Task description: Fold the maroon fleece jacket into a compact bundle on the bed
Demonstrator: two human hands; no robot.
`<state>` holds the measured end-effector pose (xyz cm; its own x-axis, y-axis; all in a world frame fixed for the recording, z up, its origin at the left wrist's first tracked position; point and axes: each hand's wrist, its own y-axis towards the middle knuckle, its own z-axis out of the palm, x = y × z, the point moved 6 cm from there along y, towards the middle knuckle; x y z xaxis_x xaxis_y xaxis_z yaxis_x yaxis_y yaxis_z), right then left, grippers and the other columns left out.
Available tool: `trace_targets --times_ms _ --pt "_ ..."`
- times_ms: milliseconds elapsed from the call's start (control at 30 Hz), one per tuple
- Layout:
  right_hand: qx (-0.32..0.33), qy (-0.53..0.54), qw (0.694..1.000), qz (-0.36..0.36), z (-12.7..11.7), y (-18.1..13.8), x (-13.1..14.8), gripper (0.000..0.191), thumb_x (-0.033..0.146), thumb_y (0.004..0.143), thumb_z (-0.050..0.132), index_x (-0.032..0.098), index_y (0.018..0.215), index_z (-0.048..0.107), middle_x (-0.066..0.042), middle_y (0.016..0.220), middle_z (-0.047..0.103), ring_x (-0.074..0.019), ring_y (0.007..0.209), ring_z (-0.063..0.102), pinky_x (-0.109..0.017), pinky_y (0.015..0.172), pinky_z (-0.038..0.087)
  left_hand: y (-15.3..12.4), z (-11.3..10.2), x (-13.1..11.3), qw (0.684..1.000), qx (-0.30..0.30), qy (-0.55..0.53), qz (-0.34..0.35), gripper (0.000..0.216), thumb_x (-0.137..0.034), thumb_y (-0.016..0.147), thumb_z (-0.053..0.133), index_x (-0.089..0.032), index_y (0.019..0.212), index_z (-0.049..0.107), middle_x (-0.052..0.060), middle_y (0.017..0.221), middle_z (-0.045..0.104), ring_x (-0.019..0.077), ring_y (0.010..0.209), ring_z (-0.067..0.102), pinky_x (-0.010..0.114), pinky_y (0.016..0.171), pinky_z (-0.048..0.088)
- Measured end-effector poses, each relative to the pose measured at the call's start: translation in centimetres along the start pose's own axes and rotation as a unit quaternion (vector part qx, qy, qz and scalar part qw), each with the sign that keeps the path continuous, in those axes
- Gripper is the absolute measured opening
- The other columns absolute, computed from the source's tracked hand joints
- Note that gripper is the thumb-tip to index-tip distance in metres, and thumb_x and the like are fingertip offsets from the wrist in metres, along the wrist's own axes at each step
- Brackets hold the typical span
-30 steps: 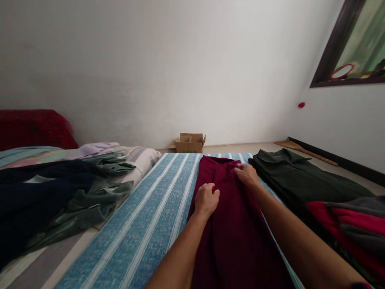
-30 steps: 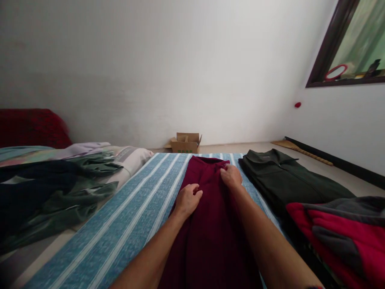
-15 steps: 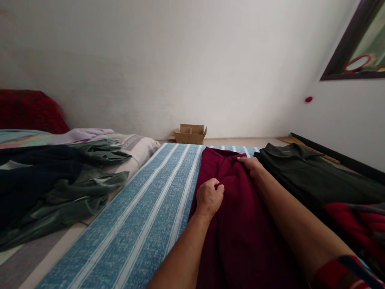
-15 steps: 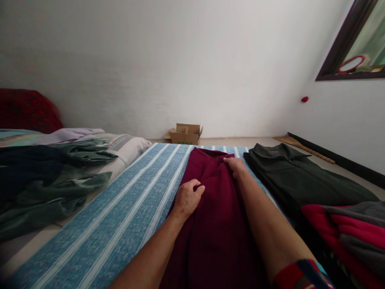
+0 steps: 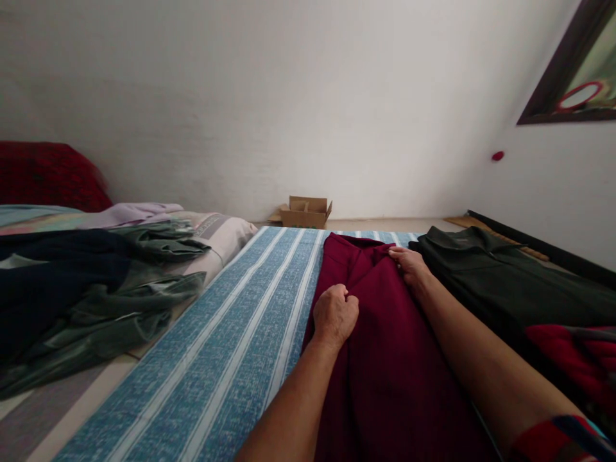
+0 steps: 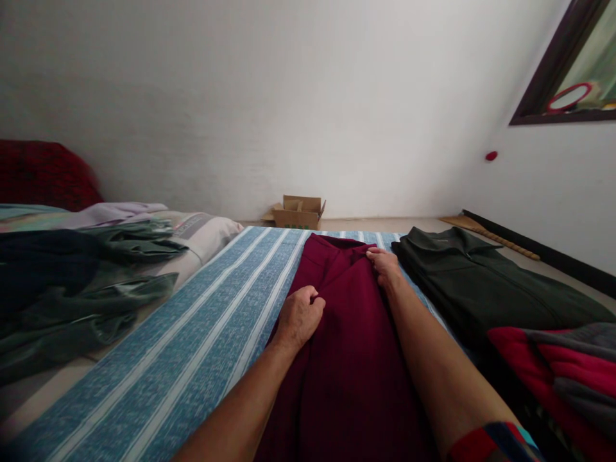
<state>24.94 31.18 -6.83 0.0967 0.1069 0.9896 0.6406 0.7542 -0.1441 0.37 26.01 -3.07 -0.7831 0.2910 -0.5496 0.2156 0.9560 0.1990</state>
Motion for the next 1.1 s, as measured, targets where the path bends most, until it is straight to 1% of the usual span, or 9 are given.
trace_targets --times_ms 233,300,400,467,533,600,633,833,1100 --pt "-0.013 -0.090 0.991 -0.099 -0.8 -1.1 1.5 0.017 0.021 0.066 0.062 0.012 0.080 0.064 0.003 0.047 0.052 -0.0085 0.038 0.042 -0.021 0.039 0.035 -0.5 -0.4 -0.3 0.998 -0.024 0.050 0.018 0.013 -0.012 0.072 0.048 -0.019 0.079 0.057 0.004 0.082 0.064 0.0202 0.083 0.059 0.028 0.071 0.041" --pt "-0.018 -0.124 0.982 -0.144 -1.0 -1.8 2.4 0.022 0.025 0.066 0.061 0.012 0.082 0.065 0.001 0.052 0.056 -0.0108 0.044 0.048 -0.022 0.045 0.039 -0.6 -0.4 -0.3 0.997 -0.033 0.066 0.024 0.013 -0.011 0.072 0.048 -0.019 0.079 0.057 0.005 0.083 0.063 0.0205 0.084 0.058 0.028 0.072 0.041" --pt "-0.005 -0.168 0.962 -0.217 -0.8 -3.3 3.8 0.021 0.028 0.067 0.061 0.017 0.082 0.068 -0.001 0.071 0.065 -0.0149 0.066 0.058 -0.024 0.064 0.044 -0.8 -0.6 -0.4 0.994 -0.050 0.088 0.042 0.014 -0.010 0.073 0.048 -0.019 0.080 0.057 0.006 0.085 0.063 0.0210 0.085 0.056 0.029 0.074 0.041" --pt "0.020 -0.251 0.927 -0.279 -0.1 -4.3 4.5 0.018 0.026 0.071 0.058 0.020 0.083 0.069 -0.001 0.082 0.067 -0.0164 0.079 0.059 -0.025 0.074 0.042 -0.8 -0.7 -0.5 0.992 -0.059 0.099 0.059 0.014 -0.010 0.074 0.049 -0.018 0.081 0.057 0.007 0.087 0.062 0.0213 0.086 0.055 0.030 0.075 0.041" --pt "0.047 -0.388 0.859 -0.331 0.9 -5.0 4.5 0.019 0.023 0.075 0.054 0.022 0.086 0.070 -0.002 0.090 0.068 -0.0178 0.086 0.059 -0.025 0.077 0.041 -0.9 -0.7 -0.6 0.990 -0.062 0.104 0.070 0.012 -0.011 0.075 0.050 -0.018 0.081 0.058 0.007 0.087 0.062 0.0214 0.086 0.055 0.030 0.076 0.040" --pt "0.061 -0.494 0.795 -0.348 1.6 -5.2 3.9 0.022 0.020 0.078 0.050 0.023 0.087 0.070 -0.003 0.093 0.067 -0.0190 0.088 0.059 -0.025 0.075 0.041 -1.0 -0.8 -0.6 0.990 -0.057 0.107 0.070 0.012 -0.012 0.077 0.050 -0.019 0.080 0.059 0.007 0.086 0.061 0.0210 0.087 0.054 0.030 0.076 0.040" --pt "0.064 -0.514 0.783 -0.343 1.7 -5.0 3.5 0.023 0.019 0.078 0.050 0.023 0.088 0.070 -0.004 0.093 0.067 -0.0194 0.088 0.059 -0.025 0.073 0.041 -1.0 -0.8 -0.5 0.990 -0.052 0.109 0.068 0.012 -0.013 0.078 0.050 -0.019 0.080 0.060 0.006 0.086 0.061 0.0208 0.086 0.054 0.030 0.075 0.040" --pt "0.061 -0.527 0.779 -0.335 1.8 -4.4 2.3 0.027 0.018 0.079 0.047 0.023 0.093 0.070 -0.006 0.096 0.066 -0.0200 0.087 0.059 -0.025 0.070 0.041 -0.9 -0.5 -0.5 0.990 -0.032 0.121 0.068 0.016 -0.012 0.081 0.048 -0.019 0.082 0.063 0.007 0.086 0.062 0.0215 0.085 0.055 0.030 0.073 0.040" --pt "0.012 -0.505 0.791 -0.345 1.0 -5.4 3.7 0.027 0.021 0.081 0.046 0.023 0.095 0.069 -0.005 0.096 0.067 -0.0200 0.089 0.060 -0.026 0.075 0.042 -0.9 -0.7 -0.8 0.988 -0.058 0.110 0.088 0.018 -0.009 0.080 0.046 -0.018 0.083 0.062 0.008 0.085 0.061 0.0220 0.085 0.053 0.031 0.075 0.041"
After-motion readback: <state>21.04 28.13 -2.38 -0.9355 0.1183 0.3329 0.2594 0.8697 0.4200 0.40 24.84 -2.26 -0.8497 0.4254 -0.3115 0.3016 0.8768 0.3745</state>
